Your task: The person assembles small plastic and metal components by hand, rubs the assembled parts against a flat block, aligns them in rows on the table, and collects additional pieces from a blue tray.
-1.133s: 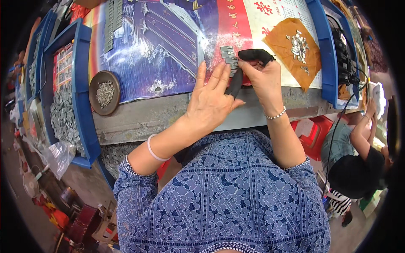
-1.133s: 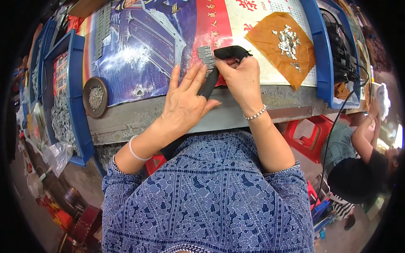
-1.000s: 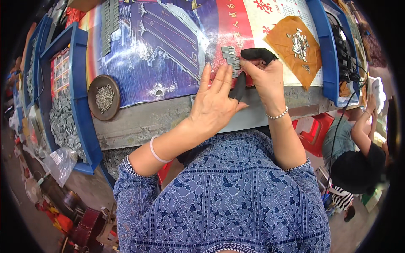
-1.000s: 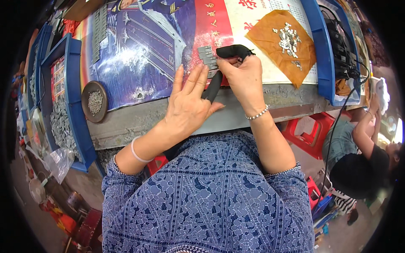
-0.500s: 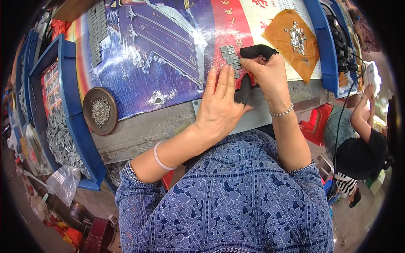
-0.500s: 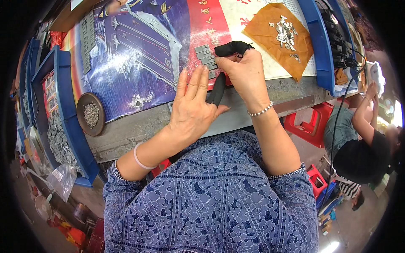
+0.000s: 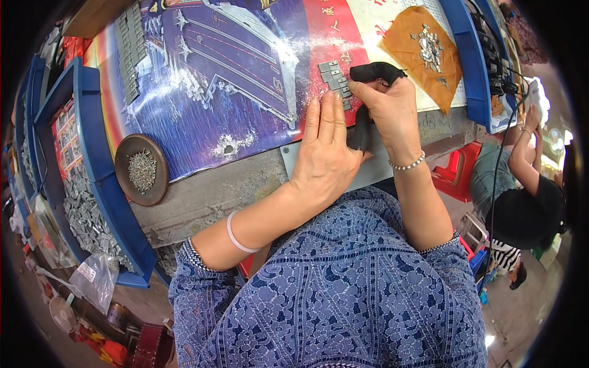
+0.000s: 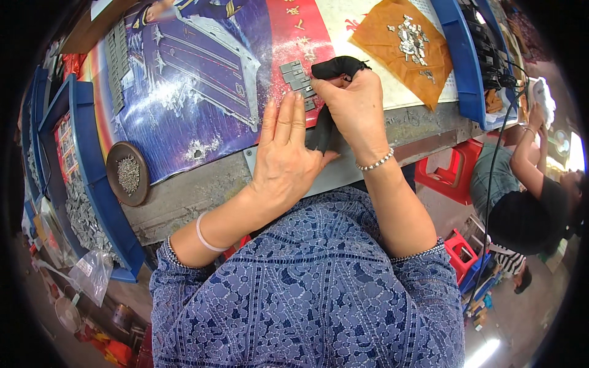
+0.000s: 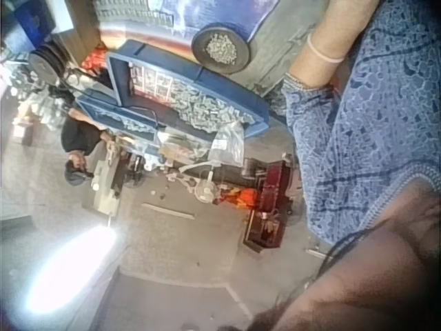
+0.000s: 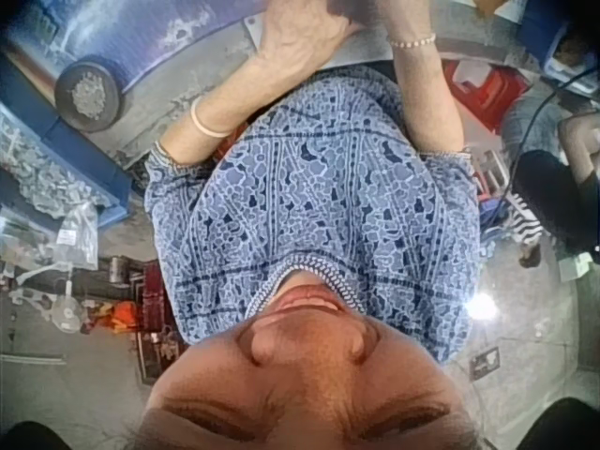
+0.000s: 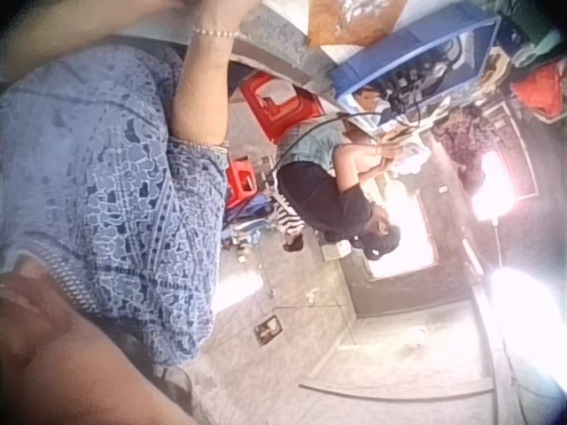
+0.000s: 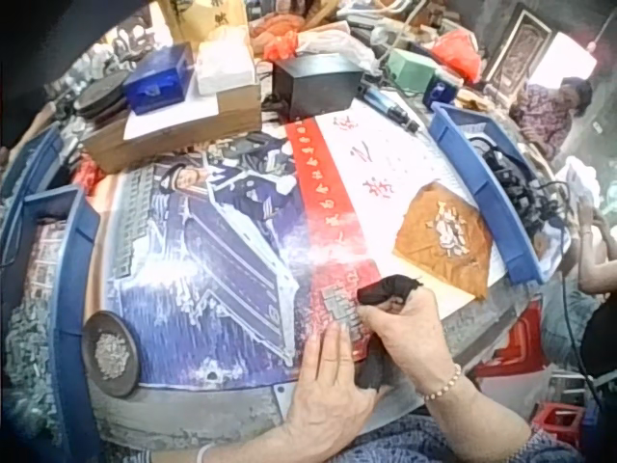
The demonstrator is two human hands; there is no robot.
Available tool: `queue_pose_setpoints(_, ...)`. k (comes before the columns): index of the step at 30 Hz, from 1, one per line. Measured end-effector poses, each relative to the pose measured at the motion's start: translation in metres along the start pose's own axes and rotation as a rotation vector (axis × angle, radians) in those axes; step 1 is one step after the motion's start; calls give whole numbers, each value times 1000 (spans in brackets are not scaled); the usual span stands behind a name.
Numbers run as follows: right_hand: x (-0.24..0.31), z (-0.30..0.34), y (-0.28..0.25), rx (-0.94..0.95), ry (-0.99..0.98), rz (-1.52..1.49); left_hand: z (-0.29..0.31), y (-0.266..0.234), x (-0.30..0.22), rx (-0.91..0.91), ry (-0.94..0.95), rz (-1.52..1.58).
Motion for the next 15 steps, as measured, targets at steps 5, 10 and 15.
queue_pose_setpoints(5,2,4,1,-67,-100,92,1,0,0,-29,-11,-25)
queue_pose_setpoints(10,8,12,7,-133,-165,275,1,1,0,-43,-11,-50)
queue_pose_setpoints(15,10,16,7,-162,-161,344,2,1,1,-15,-1,-35)
Point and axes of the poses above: each hand's wrist, its own z-axis away from the middle knuckle, its own y-axis out of the palm, x = y × z, the point moved 6 cm from there along -z, towards the middle knuckle, and after that the axes turned 13 degrees about y, right-handed, at the moved point
